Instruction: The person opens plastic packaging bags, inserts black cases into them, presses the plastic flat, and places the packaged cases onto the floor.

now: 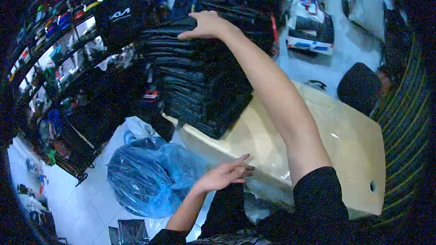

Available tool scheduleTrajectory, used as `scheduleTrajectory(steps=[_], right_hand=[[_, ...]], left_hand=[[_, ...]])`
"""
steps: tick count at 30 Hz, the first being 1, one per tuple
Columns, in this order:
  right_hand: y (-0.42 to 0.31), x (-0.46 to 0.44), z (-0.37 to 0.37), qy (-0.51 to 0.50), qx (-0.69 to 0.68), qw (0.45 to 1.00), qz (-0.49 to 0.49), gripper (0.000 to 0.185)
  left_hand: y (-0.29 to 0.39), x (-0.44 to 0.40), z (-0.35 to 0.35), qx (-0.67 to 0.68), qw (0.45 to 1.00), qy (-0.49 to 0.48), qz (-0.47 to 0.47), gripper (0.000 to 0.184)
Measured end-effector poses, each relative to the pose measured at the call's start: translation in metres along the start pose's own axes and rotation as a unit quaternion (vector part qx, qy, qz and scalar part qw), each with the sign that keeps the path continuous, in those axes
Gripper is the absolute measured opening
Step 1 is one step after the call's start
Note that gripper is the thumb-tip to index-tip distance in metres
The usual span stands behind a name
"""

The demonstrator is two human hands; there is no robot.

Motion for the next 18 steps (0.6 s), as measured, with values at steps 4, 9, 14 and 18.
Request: scheduleTrajectory(steps=[4,9,14,18], right_hand=[[-0.016,-0.014,-0.022,-0.044,0.043,0.998,0.001,0.082],[-0.038,-0.006,-0.012,-0.012,0.118,0.992,0.031,0.042],[-0.064,0.027,0.028,0.12,0.134,0.984,-0.001,0.026],[-0.103,0.074,0.056,0.203,0.127,0.97,0.043,0.021]], left_hand=[[0.052,0.036,0.041,0.036,0.99,0.125,-0.06,0.053],[0.1,0.057,0.086,0.039,0.954,0.22,-0.199,0.047],[0.189,0.065,0.11,0.047,0.888,0.296,-0.349,0.05],[0.259,0.061,0.122,0.182,0.816,0.313,-0.451,0.071]])
Point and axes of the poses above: each hand's wrist, its own x-axis away from the middle knuckle, its own z-axis out of the back of the hand, y = z × x, the point moved 6 cm from there along -x, towards the middle knuckle, and after that the axes turned 13 degrees about x, right-handed, at the moved point
